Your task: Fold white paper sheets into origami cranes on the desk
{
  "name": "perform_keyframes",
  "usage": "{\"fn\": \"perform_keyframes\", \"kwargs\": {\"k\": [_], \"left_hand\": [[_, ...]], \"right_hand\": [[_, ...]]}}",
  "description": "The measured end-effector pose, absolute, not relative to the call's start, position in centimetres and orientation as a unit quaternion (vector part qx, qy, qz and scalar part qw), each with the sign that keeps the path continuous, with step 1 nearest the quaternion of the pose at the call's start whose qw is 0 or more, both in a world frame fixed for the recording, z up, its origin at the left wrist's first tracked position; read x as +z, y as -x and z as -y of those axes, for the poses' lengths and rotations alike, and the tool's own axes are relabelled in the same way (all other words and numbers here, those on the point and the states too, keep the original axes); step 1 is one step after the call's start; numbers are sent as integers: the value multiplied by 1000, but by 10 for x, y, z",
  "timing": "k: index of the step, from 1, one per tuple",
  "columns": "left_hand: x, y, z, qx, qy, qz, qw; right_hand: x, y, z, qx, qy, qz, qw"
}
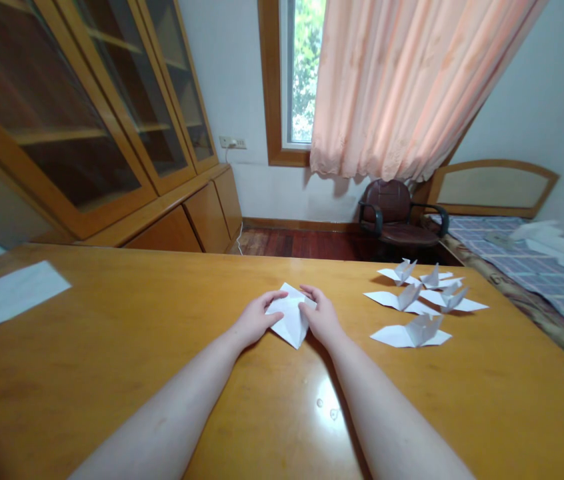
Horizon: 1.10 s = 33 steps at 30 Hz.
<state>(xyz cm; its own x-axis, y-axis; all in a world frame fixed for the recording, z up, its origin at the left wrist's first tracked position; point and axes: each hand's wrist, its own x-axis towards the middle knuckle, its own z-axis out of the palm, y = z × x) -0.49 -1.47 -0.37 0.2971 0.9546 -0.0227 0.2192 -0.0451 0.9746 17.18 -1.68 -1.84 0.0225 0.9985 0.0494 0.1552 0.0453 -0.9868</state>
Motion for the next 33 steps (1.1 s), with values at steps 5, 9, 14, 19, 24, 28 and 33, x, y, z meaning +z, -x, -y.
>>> {"fn": "perform_keyframes", "kwargs": {"k": [5,9,14,19,24,28,33], "left_hand": [[-10,5,12,385,-604,-429,550],[-12,5,11,380,-602,-445,543],[-6,6,12,381,-640,-479,464],[2,9,14,359,-698,-523,333],[7,10,15,347,-706,-543,293],[7,9,16,350,-684,-542,340],[2,9,14,357,-677,-533,360]], "right_hand": [[-14,-171,18,475,530,513,480],[-9,-170,19,445,561,524,462],[-7,-170,22,418,568,548,450],[-5,-169,24,386,563,587,436],[-3,-169,25,388,565,590,426],[-5,-170,25,386,569,581,436],[-6,-171,26,373,565,577,456]]}}
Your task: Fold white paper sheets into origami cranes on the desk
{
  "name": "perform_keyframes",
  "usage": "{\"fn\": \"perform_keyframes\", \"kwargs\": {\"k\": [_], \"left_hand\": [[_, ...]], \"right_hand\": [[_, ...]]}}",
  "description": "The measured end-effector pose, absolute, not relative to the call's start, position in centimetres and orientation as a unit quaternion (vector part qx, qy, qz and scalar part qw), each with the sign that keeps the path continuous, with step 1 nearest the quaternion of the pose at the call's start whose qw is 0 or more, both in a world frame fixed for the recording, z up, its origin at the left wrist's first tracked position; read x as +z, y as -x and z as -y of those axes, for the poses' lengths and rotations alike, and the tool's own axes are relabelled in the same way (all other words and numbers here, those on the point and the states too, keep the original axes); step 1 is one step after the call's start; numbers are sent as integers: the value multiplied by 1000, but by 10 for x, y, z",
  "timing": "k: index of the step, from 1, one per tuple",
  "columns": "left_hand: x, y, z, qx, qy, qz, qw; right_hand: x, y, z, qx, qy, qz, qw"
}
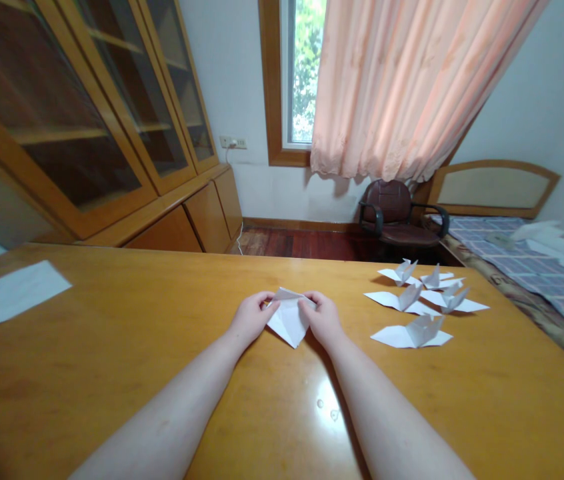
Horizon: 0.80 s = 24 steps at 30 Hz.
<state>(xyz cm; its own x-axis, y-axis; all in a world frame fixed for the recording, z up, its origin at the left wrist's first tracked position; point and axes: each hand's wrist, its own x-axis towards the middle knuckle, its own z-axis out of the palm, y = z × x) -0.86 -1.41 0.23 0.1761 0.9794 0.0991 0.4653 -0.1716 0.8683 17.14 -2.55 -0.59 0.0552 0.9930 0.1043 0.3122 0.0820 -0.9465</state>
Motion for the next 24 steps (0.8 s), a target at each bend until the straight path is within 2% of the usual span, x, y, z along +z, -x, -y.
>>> {"fn": "perform_keyframes", "kwargs": {"k": [9,24], "left_hand": [[0,10,13,355,-688,-524,356],[7,7,16,357,-657,-524,408]], "right_hand": [[-2,-170,26,370,554,584,463],[-4,-170,25,374,553,585,461]]}}
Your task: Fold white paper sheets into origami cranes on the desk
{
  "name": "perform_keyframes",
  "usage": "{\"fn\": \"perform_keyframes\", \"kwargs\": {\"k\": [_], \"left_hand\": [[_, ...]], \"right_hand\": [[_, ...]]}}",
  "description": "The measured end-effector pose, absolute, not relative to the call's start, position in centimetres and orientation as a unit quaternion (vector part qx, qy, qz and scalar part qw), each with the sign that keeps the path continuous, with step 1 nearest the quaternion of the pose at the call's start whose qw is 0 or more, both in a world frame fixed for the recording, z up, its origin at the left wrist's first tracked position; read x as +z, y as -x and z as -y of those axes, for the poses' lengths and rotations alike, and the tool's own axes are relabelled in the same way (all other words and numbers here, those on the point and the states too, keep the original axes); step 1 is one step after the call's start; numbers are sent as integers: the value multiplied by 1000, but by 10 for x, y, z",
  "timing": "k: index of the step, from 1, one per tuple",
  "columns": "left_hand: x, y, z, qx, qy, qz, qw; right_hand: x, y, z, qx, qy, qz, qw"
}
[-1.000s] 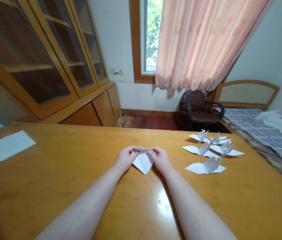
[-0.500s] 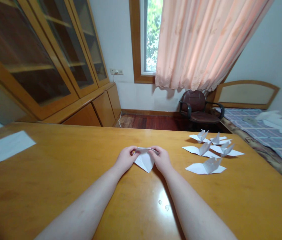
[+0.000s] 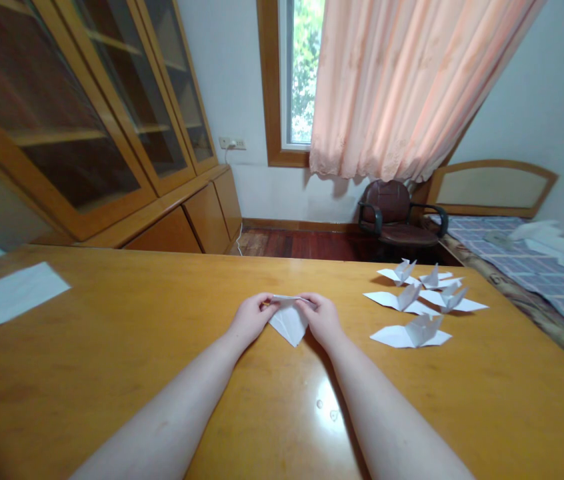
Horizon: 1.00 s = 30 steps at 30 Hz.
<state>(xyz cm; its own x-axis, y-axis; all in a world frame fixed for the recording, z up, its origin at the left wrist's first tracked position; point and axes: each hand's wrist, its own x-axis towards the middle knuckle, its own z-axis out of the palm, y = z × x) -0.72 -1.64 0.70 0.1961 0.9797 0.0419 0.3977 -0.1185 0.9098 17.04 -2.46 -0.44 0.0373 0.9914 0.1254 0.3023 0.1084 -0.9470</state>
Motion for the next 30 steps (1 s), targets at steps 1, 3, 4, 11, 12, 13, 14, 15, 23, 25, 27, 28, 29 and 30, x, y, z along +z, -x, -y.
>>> {"fn": "perform_keyframes", "kwargs": {"k": [1,3,4,11,12,13,14,15,23,25,27,28,29,30], "left_hand": [[7,7,17,359,-658,-522,407],[8,7,17,361,-660,-520,405],[8,7,17,361,-662,-519,402],[4,9,16,367,-670,-510,396],[3,9,15,368,-671,-509,395],[2,9,15,369,-672,-508,392],[1,9,15,371,-674,-507,389],[0,10,15,373,-674,-508,385],[1,9,16,400,-639,-511,414],[0,9,15,399,-640,-513,411],[-2,10,14,396,-641,-514,410],[-3,11,14,396,-643,-512,410],[-4,11,13,398,-645,-508,409],[-5,12,13,402,-647,-503,408]], "right_hand": [[-5,-170,24,374,553,585,461],[-5,-170,24,374,554,584,461],[-6,-170,24,374,554,583,461],[-7,-171,24,385,545,583,463],[-7,-171,24,385,545,583,463],[-7,-171,24,384,546,584,462],[-6,-171,24,383,547,585,460],[-6,-171,25,382,548,587,458],[-3,-171,25,361,557,601,444],[-4,-171,25,360,559,601,444],[-4,-171,25,364,558,597,448],[-5,-171,25,368,554,595,451],[-5,-171,25,371,547,596,455],[-5,-170,24,374,539,598,460]]}}
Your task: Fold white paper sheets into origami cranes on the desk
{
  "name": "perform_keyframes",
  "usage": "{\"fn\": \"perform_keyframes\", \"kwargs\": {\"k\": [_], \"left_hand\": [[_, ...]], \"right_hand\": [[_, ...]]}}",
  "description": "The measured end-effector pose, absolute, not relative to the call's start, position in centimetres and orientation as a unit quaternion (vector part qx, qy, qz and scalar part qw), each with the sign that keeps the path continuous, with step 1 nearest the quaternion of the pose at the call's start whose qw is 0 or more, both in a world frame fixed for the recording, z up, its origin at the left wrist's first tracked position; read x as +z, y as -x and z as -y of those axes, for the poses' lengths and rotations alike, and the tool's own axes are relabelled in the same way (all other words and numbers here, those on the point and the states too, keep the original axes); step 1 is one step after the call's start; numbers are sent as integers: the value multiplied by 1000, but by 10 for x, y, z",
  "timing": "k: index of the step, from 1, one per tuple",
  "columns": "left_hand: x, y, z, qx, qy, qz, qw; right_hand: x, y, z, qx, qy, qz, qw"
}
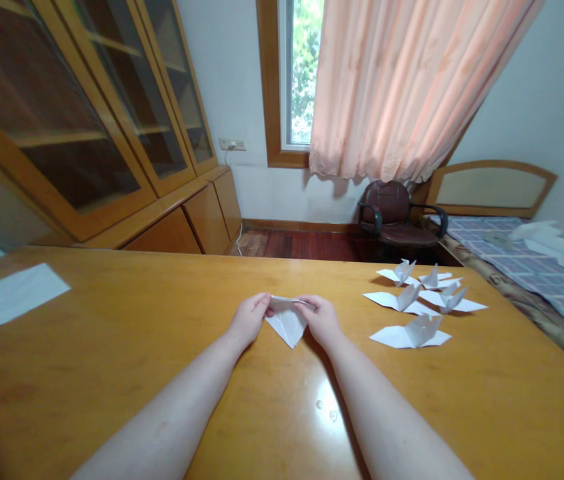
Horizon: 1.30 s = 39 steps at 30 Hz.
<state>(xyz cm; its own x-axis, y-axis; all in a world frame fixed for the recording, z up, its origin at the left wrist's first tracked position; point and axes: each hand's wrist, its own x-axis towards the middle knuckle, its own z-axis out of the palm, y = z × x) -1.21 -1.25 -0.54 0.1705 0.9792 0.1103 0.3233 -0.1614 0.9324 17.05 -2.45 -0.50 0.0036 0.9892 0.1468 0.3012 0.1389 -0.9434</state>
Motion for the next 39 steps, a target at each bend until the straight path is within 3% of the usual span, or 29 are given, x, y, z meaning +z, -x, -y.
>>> {"fn": "perform_keyframes", "kwargs": {"k": [27,39], "left_hand": [[5,15,14,497,-669,-454,315],[-6,13,6,390,-695,-542,267]], "right_hand": [[-14,-176,27,275,482,623,551],[-8,-175,26,284,482,697,449]]}}
